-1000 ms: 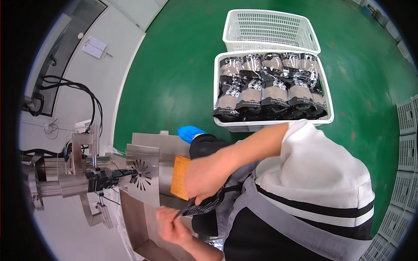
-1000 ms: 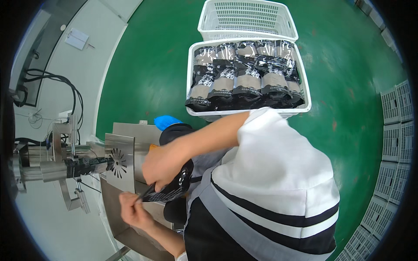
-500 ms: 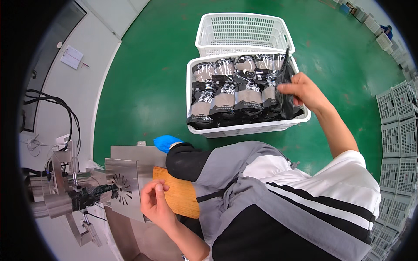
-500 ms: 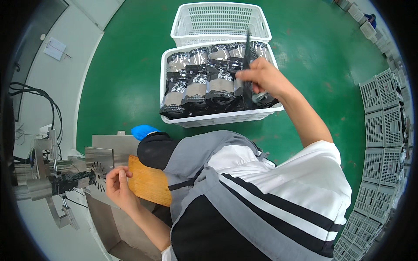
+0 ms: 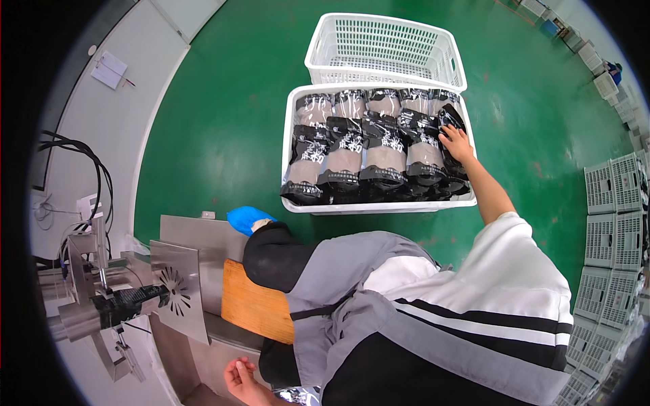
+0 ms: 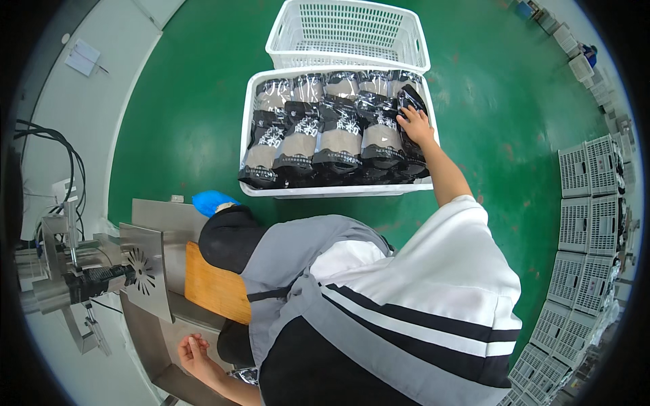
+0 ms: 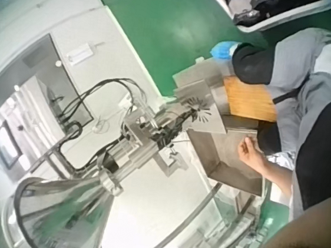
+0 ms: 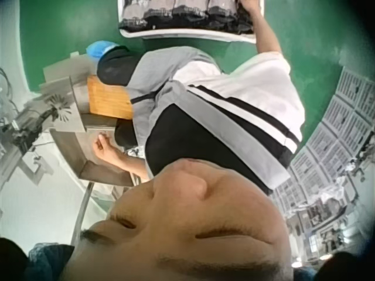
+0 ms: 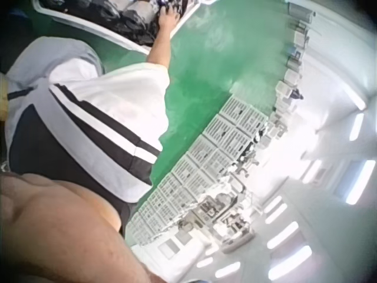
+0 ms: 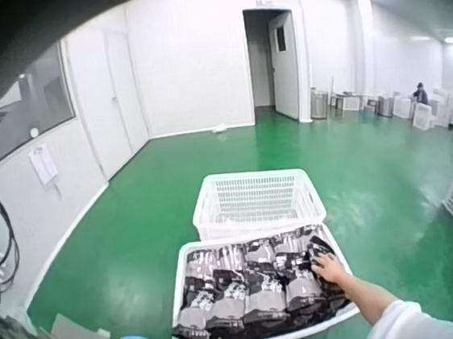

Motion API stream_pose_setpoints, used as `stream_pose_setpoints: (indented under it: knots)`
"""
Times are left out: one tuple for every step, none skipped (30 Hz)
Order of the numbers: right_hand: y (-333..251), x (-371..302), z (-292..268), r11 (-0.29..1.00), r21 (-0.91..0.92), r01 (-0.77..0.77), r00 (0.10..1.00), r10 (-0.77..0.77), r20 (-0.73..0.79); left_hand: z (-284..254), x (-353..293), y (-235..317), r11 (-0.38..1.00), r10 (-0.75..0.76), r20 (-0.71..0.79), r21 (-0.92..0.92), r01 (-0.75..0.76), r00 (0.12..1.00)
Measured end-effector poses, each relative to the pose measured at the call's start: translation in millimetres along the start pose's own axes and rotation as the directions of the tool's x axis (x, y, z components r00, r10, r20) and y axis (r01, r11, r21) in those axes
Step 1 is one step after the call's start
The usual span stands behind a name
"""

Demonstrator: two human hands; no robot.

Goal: Filling product into bags using an industrial dispenser and weighing the filled bags on a scale.

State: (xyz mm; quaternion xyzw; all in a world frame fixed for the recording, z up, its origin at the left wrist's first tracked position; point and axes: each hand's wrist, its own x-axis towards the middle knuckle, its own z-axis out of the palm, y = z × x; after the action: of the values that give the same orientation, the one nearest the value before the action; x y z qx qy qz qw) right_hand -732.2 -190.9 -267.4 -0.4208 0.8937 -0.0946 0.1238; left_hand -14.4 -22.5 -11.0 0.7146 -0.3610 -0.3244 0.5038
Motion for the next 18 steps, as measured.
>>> stream_pose_setpoints:
  knots:
    - [3.4, 7.4, -1.7, 0.999, -0.044, 0.005, 0.999, -0.003, 0.049, -2.0, -0.3, -2.7, 0.999, -0.036, -0.001, -0.023, 0.036, 0.999]
    - [6.0, 11.9, -0.8, 0.998, -0.056, 0.004, 0.998, -0.001, 0.055, -3.5, -0.7, -5.6, 0.996, -0.072, -0.002, -0.047, 0.072, 0.997]
    - [6.9, 15.7, 1.5, 0.99, -0.139, 0.036, 0.996, -0.024, 0.087, -4.6, -1.6, -9.8, 0.995, -0.086, 0.001, -0.046, 0.086, 0.996]
    - [3.6, 15.2, 7.6, 0.974, -0.215, 0.075, 0.991, -0.048, 0.128, -3.7, -2.9, -9.0, 0.996, -0.079, 0.006, -0.047, 0.079, 0.997]
    - [-7.8, 7.3, 11.0, 0.962, -0.242, 0.126, 0.977, -0.077, 0.2, -6.7, -4.2, -7.5, 0.997, -0.067, 0.001, -0.045, 0.067, 0.998]
    - [-12.8, -3.5, 13.5, 0.951, -0.243, 0.189, 0.964, -0.133, 0.23, -7.2, -4.9, -8.2, 0.996, -0.077, -0.007, -0.044, 0.076, 0.997]
    - [-17.1, -14.2, 13.3, 0.957, -0.258, 0.133, 0.961, -0.062, 0.268, -8.5, -6.2, -9.1, 0.996, -0.069, 0.0, -0.062, 0.069, 0.998]
    - [-50.9, -44.6, -3.1, 0.959, -0.269, 0.09, 0.95, -0.001, 0.313, -12.0, -10.3, -9.4, 0.995, -0.06, -0.007, -0.074, 0.06, 0.998]
    - [-62.2, -60.9, -15.8, 0.957, -0.279, 0.084, 0.951, 0.006, 0.309, -12.4, -11.4, -11.9, 0.994, -0.071, -0.02, -0.087, 0.069, 0.997]
    - [-63.8, -68.9, -20.9, 0.959, -0.278, 0.057, 0.955, 0.029, 0.296, -13.2, -11.3, -15.4, 0.994, -0.088, -0.04, -0.072, 0.085, 0.995]
    - [-62.4, -72.5, -17.7, 0.957, -0.285, 0.063, 0.961, 0.019, 0.277, -18.1, -13.1, -18.1, 0.993, -0.106, -0.068, -0.053, 0.103, 0.992]
    - [-55.1, -72.6, -14.8, 0.954, -0.294, 0.064, 0.967, 0.013, 0.253, -18.8, -11.8, -22.1, 0.991, -0.121, -0.079, -0.063, 0.116, 0.99]
    - [-50.0, -72.5, -15.2, 0.949, -0.306, 0.082, 0.967, -0.001, 0.255, -19.7, -9.3, -27.0, 0.992, -0.115, -0.091, -0.063, 0.11, 0.989]
    - [-47.8, -72.0, -13.6, 0.954, -0.293, 0.059, 0.96, 0.026, 0.278, -22.7, -9.1, -29.3, 0.993, -0.109, -0.112, -0.058, 0.103, 0.988]
    - [-46.7, -66.9, -11.0, 0.96, -0.277, 0.037, 0.953, 0.05, 0.299, -26.5, -8.5, -30.5, 0.995, -0.088, -0.101, -0.054, 0.083, 0.991]
    - [-37.4, -56.7, -4.3, 0.968, -0.247, 0.042, 0.953, 0.035, 0.3, -30.5, -10.0, -31.0, 0.994, -0.096, -0.127, -0.061, 0.089, 0.987]
    - [-14.2, -25.9, 0.4, 0.975, -0.174, 0.138, 0.945, -0.077, 0.318, -34.4, -9.0, -33.2, 0.994, -0.098, -0.114, -0.067, 0.091, 0.989]
    - [-6.8, 3.4, 2.1, 0.966, -0.101, 0.239, 0.923, -0.194, 0.332, -39.2, -10.1, -36.5, 0.993, -0.103, -0.107, -0.075, 0.095, 0.989]
